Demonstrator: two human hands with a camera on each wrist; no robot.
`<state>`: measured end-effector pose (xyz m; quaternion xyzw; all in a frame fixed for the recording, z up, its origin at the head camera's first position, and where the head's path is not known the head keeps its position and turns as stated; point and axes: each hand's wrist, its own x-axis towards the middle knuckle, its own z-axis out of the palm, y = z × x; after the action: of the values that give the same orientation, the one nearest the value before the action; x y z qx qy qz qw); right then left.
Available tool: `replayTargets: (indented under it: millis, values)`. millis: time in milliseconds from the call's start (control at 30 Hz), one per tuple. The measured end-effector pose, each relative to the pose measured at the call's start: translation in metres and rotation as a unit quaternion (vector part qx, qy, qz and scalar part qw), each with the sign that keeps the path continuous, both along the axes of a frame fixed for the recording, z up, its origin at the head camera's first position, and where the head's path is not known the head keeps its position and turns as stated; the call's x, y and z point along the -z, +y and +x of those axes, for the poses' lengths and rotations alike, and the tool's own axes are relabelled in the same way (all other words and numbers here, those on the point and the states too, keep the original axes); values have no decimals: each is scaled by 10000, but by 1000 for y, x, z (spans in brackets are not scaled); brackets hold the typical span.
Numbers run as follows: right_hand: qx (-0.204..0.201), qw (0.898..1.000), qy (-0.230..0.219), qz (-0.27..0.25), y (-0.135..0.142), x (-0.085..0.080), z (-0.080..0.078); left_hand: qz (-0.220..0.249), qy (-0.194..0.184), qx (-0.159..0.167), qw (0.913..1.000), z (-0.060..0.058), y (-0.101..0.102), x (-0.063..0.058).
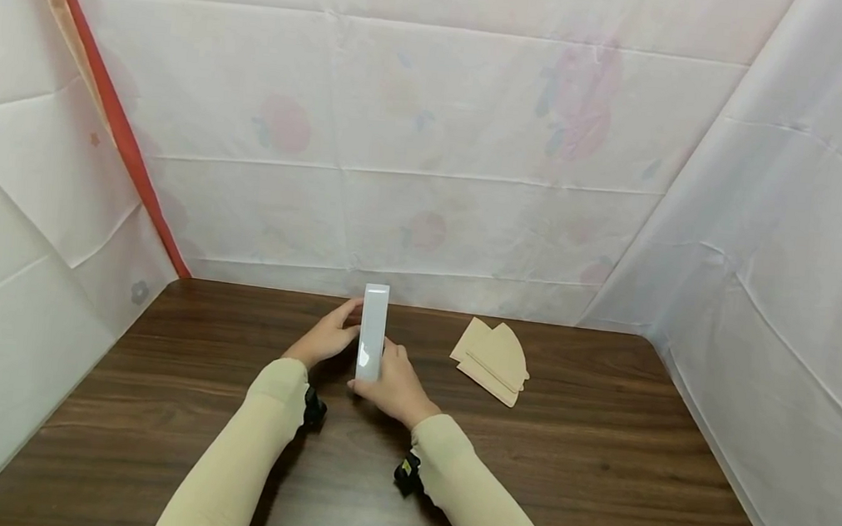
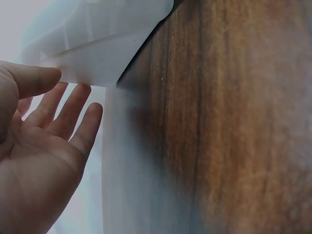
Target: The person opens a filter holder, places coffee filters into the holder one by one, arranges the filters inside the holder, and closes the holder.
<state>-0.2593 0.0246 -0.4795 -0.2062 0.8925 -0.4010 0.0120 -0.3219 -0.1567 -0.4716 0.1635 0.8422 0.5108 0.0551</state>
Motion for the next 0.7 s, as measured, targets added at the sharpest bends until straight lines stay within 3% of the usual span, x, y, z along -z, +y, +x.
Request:
replayTargets:
  millis: [300, 700]
  values:
    - [-117, 9998, 141, 7, 5, 1, -2, 78, 111, 4, 9999, -2, 0, 3]
    - [-213, 9995, -44, -230, 12, -7, 5, 224, 368, 172, 9989, 12, -4, -5]
